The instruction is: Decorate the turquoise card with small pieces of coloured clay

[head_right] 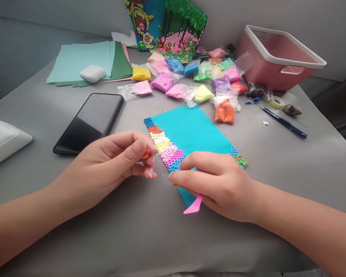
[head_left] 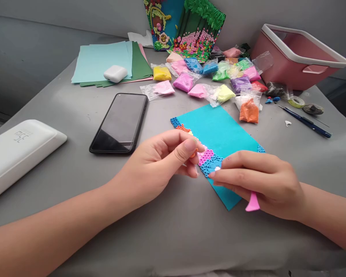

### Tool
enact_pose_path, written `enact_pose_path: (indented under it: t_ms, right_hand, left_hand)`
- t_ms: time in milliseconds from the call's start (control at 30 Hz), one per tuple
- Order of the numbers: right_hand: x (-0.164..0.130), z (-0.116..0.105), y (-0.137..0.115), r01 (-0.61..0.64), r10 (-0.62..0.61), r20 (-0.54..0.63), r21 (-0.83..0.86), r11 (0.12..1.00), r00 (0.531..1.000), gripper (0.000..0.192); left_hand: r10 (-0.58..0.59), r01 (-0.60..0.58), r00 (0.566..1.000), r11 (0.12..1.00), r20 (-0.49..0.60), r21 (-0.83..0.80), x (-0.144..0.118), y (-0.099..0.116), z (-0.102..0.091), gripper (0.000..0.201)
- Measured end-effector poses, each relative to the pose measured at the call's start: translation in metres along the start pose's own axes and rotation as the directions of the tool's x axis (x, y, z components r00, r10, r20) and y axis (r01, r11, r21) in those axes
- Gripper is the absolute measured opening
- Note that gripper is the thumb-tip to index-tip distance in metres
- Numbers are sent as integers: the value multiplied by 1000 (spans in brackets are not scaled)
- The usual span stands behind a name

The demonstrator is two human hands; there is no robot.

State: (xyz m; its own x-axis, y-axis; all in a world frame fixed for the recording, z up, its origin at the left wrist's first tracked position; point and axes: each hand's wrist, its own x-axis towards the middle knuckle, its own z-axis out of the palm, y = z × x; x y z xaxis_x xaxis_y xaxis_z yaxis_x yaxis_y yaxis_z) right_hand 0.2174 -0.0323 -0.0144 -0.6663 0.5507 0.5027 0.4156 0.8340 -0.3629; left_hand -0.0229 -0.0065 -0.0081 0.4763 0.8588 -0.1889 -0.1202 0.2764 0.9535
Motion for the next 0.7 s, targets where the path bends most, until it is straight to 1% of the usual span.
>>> enact_pose_path:
  t_ms: [33, 67, 133, 367, 600, 700]
  right_hand:
    - [0, 1, 0, 1, -1, 12, 7, 1000, 1000, 16]
    - [-1, 2, 0, 4, -4, 23, 10, 1000, 1000, 13]
    - [-2, 4, 1, 2, -2, 38, 5, 1000, 999, 4]
    - [-4, 11, 3, -36, 39, 82, -37, 999, 996, 10]
    - [-4, 11, 4, -47, 51, 82, -54, 997, 995, 11]
    - [-4, 11, 3, -100, 109, 85, -104, 990, 990, 17]
  left_hand:
    - [-2, 2, 1000, 1000, -2, 9, 0, 0, 0, 27]
    - [-2, 2, 1000, 1000, -2, 17, 0, 0, 0, 27]
    - [3, -3, 1000, 1000, -3, 25, 0, 0, -1, 27]
    - [-2, 3, 1000, 1000, -17, 26, 0, 0, -2, 26]
    - [9, -9, 1000, 1000, -13, 16, 1, -3, -1, 26]
    - [10, -9, 1000, 1000, -9, 21, 2, -3, 0, 25]
